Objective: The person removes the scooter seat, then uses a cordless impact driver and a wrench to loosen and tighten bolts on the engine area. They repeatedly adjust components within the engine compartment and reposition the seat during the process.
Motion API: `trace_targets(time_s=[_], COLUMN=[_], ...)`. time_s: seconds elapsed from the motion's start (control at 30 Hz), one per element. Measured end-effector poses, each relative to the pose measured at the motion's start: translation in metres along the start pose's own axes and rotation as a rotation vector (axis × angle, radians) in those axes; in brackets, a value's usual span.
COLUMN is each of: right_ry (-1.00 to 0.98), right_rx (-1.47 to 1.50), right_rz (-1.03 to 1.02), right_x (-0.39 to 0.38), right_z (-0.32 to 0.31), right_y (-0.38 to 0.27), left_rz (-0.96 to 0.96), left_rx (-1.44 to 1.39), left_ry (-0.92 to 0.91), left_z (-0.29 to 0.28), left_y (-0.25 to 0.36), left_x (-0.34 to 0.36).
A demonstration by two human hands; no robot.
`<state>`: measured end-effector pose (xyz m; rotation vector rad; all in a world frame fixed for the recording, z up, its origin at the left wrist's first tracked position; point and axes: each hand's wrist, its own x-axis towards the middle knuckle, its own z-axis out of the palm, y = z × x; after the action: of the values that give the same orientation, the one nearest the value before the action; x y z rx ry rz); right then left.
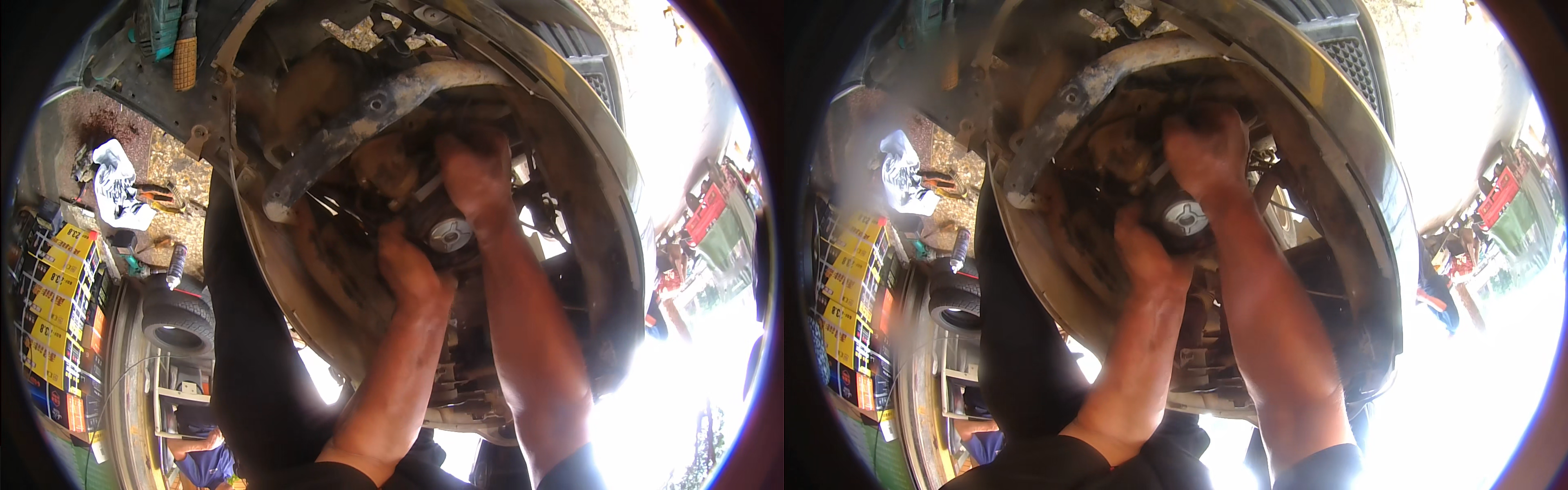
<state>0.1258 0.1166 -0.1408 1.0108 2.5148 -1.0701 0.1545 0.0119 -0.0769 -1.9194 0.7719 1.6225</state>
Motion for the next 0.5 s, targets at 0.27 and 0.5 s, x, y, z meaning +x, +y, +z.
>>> trace_targets(time_s=[0.27,0.5], right_ry=[0.079,0.045], right_rx=[0.367,0.24], right_rz=[0.279,0.085], right_x=[-0.022,-0.02], right_z=[-0.005,-0.004], right_y=[-0.033,-0.025], left_rz=[-0.002,-0.022], left_rx=[-0.068,-0.137], left_ry=[-0.129,-0.207], left_z=[-0.009,-0.022], left_y=[-0.008,-0.016], left_x=[0.039,0.057])
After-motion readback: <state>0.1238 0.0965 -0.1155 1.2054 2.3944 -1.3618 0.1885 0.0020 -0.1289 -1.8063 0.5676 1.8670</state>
